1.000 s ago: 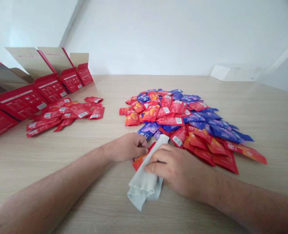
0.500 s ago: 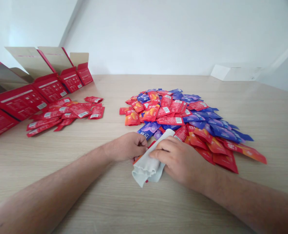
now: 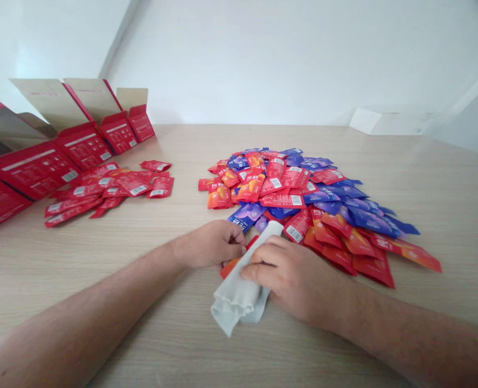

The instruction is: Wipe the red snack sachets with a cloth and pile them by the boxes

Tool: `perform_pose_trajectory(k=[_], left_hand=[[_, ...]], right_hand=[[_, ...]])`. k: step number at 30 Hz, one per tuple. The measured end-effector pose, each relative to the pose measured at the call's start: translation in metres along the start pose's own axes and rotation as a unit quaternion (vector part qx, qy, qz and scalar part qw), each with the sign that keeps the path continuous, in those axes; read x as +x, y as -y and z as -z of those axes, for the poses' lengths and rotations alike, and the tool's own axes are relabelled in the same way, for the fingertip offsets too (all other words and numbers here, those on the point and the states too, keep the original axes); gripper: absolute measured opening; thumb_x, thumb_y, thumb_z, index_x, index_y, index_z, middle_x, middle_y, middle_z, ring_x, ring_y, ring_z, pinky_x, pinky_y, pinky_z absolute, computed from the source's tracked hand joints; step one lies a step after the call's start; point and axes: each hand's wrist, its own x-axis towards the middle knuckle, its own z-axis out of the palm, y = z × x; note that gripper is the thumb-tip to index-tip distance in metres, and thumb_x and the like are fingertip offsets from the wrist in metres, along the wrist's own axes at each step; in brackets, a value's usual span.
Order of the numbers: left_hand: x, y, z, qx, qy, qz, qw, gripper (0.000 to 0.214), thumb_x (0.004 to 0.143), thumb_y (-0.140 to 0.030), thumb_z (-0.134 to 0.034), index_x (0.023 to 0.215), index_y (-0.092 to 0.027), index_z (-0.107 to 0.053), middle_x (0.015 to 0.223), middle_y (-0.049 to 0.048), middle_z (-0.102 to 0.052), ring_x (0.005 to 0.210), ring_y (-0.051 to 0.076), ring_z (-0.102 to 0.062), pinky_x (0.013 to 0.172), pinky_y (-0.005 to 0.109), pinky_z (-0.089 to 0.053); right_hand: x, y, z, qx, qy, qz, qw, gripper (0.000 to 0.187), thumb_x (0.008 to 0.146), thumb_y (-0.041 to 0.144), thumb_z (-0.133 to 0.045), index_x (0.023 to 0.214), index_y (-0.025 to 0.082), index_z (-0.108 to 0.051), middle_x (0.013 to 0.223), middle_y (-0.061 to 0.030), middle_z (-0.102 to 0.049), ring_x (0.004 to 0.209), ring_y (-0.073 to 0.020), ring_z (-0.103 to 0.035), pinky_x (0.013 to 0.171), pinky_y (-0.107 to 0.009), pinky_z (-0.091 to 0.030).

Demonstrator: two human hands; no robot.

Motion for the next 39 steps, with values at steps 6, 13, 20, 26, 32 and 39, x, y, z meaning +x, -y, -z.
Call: perform_pose_trajectory(k=[6, 13, 20, 26, 32, 39], left_hand=[[-0.0006, 0.0013, -0.0014, -0.019, 0.002, 0.009, 1.000, 0.014, 0.087, -0.034, -0.059, 0.082, -0.021, -0.060, 0.062, -0.0063, -0.060, 0.055, 0.012, -0.063, 0.049, 0.020, -0.051], [0.0011, 0.0040, -0.0003, 0.001, -0.008, -0.007, 1.000, 0.015, 0.088, -0.035, -0.059, 0.081, -0.021, -0.061, 0.061, -0.0065, -0.057, 0.054, 0.011, -0.062, 0.048, 0.019, -0.049], [0.0012, 0.0051, -0.0006, -0.007, -0.002, -0.001, 1.000, 0.014, 0.087, -0.034, -0.058, 0.083, -0.021, -0.061, 0.062, -0.0062, -0.059, 0.055, 0.012, -0.062, 0.048, 0.020, -0.051], [0.0009, 0.0041, -0.0006, -0.006, -0.004, -0.001, 1.000, 0.014, 0.087, -0.034, -0.058, 0.082, -0.021, -0.061, 0.061, -0.0064, -0.058, 0.054, 0.012, -0.061, 0.047, 0.020, -0.049], [-0.0008, 0.0028, -0.0010, 0.003, -0.004, -0.004, 1.000, 0.014, 0.086, -0.034, -0.059, 0.082, -0.021, -0.061, 0.061, -0.0062, -0.058, 0.055, 0.013, -0.062, 0.048, 0.020, -0.049], [-0.0008, 0.0044, -0.0009, -0.010, 0.007, 0.002, 1.000, 0.012, 0.087, -0.032, -0.057, 0.084, -0.021, -0.061, 0.063, -0.0062, -0.060, 0.055, 0.012, -0.062, 0.049, 0.020, -0.050]], right_hand=[[-0.0001, -0.0028, -0.0010, -0.017, -0.015, -0.050, 0.998, 0.024, 0.097, 0.014, -0.060, 0.117, 0.021, -0.071, 0.110, -0.0066, -0.067, 0.103, -0.0265, -0.055, 0.092, -0.042, -0.050], [0.0010, 0.0000, 0.0002, 0.007, 0.014, -0.001, 1.000, 0.019, 0.100, 0.018, -0.059, 0.114, 0.020, -0.071, 0.106, -0.0060, -0.067, 0.103, -0.0251, -0.056, 0.091, -0.039, -0.050], [-0.0001, 0.0014, 0.0001, -0.007, -0.004, -0.037, 0.999, 0.024, 0.098, 0.016, -0.060, 0.118, 0.021, -0.072, 0.108, -0.0067, -0.068, 0.104, -0.0263, -0.055, 0.092, -0.041, -0.050], [0.0002, 0.0001, 0.0009, -0.010, -0.002, -0.028, 1.000, 0.022, 0.099, 0.018, -0.059, 0.118, 0.021, -0.072, 0.109, -0.0065, -0.068, 0.103, -0.0260, -0.056, 0.092, -0.041, -0.050], [-0.0006, 0.0045, -0.0001, -0.001, 0.003, -0.022, 1.000, 0.023, 0.100, 0.019, -0.059, 0.120, 0.021, -0.072, 0.108, -0.0066, -0.068, 0.104, -0.0257, -0.056, 0.092, -0.040, -0.050], [0.0002, -0.0009, -0.0019, -0.018, -0.022, -0.054, 0.998, 0.026, 0.096, 0.015, -0.061, 0.120, 0.020, -0.072, 0.108, -0.0070, -0.068, 0.102, -0.0262, -0.055, 0.091, -0.042, -0.050]])
